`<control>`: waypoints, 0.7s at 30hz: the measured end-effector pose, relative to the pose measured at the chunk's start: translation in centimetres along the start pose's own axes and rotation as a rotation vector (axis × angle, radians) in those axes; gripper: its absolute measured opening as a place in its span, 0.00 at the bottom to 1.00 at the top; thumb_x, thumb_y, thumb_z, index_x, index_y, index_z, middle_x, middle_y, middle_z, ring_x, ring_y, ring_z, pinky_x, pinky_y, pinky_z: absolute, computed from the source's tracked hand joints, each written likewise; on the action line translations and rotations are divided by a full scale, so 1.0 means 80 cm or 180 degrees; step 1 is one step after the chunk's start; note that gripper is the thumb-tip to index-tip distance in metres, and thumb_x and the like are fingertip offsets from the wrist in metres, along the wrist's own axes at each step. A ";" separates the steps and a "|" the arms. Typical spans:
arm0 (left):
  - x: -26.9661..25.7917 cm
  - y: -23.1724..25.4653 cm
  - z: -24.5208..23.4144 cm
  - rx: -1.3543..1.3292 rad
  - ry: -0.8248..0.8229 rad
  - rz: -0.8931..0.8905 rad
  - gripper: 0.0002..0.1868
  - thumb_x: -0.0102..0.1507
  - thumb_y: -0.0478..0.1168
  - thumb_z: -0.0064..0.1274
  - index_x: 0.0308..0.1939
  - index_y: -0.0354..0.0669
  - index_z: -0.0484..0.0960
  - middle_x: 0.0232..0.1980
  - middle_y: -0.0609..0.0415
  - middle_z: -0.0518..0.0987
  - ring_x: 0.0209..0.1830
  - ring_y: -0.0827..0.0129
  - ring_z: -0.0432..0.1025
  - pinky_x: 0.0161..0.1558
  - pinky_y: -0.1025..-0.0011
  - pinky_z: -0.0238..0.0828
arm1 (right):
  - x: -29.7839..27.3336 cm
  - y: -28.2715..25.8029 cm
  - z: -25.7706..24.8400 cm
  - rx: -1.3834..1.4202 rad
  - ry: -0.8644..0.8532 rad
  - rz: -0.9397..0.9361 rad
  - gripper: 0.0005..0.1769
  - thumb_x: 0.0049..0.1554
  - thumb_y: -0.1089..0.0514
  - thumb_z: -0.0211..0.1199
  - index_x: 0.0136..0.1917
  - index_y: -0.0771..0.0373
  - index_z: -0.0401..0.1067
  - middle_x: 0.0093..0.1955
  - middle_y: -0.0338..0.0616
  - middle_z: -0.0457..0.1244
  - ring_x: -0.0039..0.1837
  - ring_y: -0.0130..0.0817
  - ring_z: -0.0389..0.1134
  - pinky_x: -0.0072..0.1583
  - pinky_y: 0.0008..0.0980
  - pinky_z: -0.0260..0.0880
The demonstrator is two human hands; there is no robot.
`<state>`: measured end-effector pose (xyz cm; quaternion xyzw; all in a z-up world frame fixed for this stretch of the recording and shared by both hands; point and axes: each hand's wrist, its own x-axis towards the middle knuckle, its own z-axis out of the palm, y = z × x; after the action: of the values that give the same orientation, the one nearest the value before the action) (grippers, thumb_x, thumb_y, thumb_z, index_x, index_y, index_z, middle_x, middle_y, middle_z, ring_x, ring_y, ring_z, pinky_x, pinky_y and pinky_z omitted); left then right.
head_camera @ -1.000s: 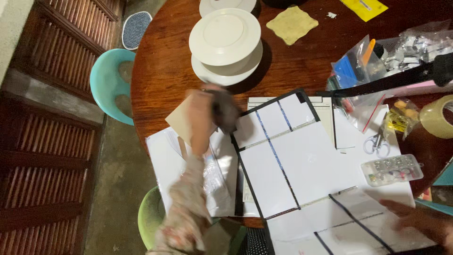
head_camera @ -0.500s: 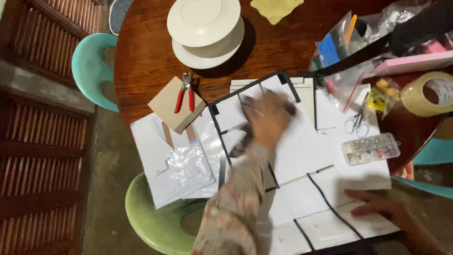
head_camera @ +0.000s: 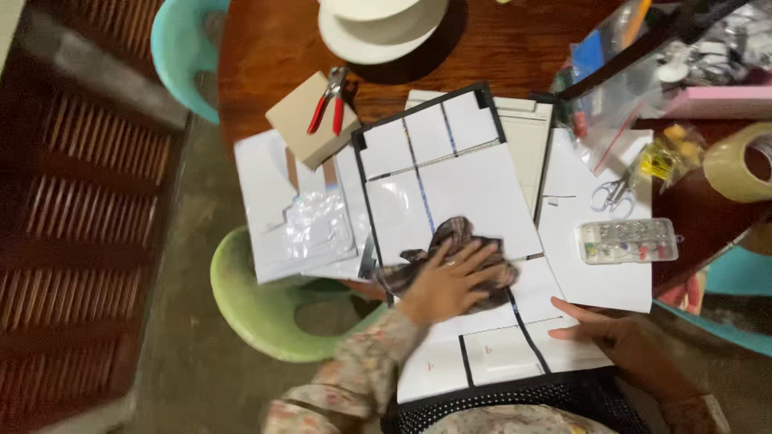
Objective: The person assembles magazine folders by inserting white paper sheets into clear plastic sleeves. They use a hairdryer to heat the edges of the sleeves, likely to activate adhesive or seal the contents. The person also uses scissors to trim excess material from the sleeves and wipes the surfaces with a cloth.
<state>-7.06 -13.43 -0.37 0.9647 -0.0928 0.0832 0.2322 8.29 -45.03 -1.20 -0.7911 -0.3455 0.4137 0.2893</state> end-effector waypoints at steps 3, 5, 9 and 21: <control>-0.057 -0.070 -0.053 0.0037 -0.0471 -0.1720 0.26 0.61 0.43 0.49 0.64 0.62 0.76 0.80 0.62 0.62 0.80 0.59 0.57 0.74 0.50 0.52 | 0.003 0.005 0.008 0.0025 0.0025 -0.0183 0.23 0.55 0.67 0.61 0.56 0.46 0.86 0.75 0.34 0.62 0.74 0.32 0.65 0.73 0.35 0.62; -0.083 -0.104 -0.065 0.1132 0.0652 -0.1715 0.29 0.62 0.43 0.49 0.69 0.47 0.72 0.74 0.49 0.66 0.72 0.46 0.61 0.65 0.41 0.49 | 0.006 0.018 0.013 0.0066 0.0022 -0.0299 0.25 0.54 0.71 0.58 0.54 0.47 0.86 0.75 0.34 0.63 0.75 0.32 0.65 0.73 0.35 0.62; -0.104 -0.128 -0.048 -0.0777 0.1765 -0.3128 0.20 0.72 0.46 0.42 0.66 0.44 0.74 0.61 0.50 0.78 0.63 0.53 0.71 0.68 0.49 0.58 | 0.033 0.056 0.005 -0.0452 -0.0220 -0.0611 0.30 0.50 0.71 0.61 0.58 0.41 0.84 0.73 0.32 0.64 0.72 0.28 0.66 0.72 0.33 0.63; -0.244 -0.080 -0.242 -0.3661 0.5433 -0.2713 0.25 0.72 0.54 0.33 0.62 0.41 0.72 0.61 0.45 0.77 0.57 0.54 0.75 0.57 0.54 0.75 | 0.175 -0.106 -0.086 0.0211 0.0878 0.0775 0.35 0.60 0.37 0.63 0.72 0.61 0.72 0.56 0.56 0.73 0.49 0.55 0.70 0.52 0.56 0.70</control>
<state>-26.84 3.92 9.91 0.2928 0.4113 0.5773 0.6418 17.39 -30.17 2.13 -0.8663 -0.1904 0.3443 0.3077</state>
